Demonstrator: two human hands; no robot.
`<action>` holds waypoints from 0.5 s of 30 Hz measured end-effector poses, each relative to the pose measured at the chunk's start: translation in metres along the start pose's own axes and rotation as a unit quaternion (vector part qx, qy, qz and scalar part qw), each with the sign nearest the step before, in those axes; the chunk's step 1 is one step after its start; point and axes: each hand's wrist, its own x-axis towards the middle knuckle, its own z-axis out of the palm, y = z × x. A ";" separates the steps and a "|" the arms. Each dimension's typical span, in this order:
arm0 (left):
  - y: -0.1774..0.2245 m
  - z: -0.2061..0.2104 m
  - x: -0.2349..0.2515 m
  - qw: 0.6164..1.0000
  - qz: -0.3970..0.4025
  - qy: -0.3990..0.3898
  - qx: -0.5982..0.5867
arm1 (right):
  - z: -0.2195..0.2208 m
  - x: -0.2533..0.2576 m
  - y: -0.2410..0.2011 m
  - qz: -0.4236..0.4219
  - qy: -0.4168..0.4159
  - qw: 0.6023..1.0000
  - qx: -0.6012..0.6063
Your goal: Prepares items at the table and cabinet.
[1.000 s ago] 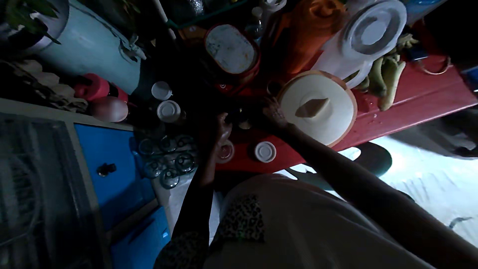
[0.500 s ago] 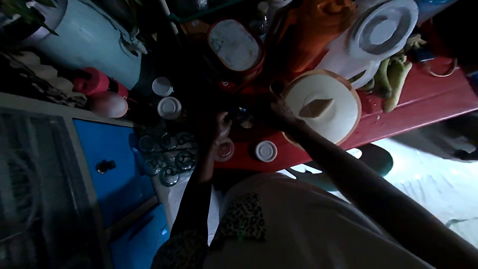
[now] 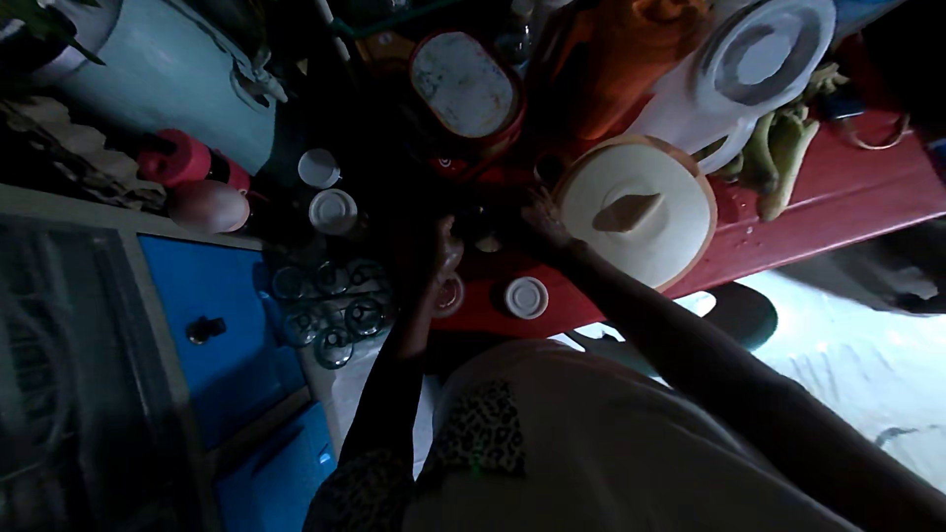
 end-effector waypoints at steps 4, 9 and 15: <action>0.009 -0.005 -0.003 1.000 -0.003 -0.011 0.007 | 0.000 0.000 0.003 -0.016 -0.012 1.000 -0.003; 0.007 -0.007 -0.001 1.000 0.000 -0.001 0.031 | -0.005 -0.001 0.004 0.017 -0.018 1.000 -0.007; 0.013 -0.009 0.001 0.999 -0.006 -0.020 0.042 | -0.001 -0.004 0.008 -0.005 0.009 1.000 -0.015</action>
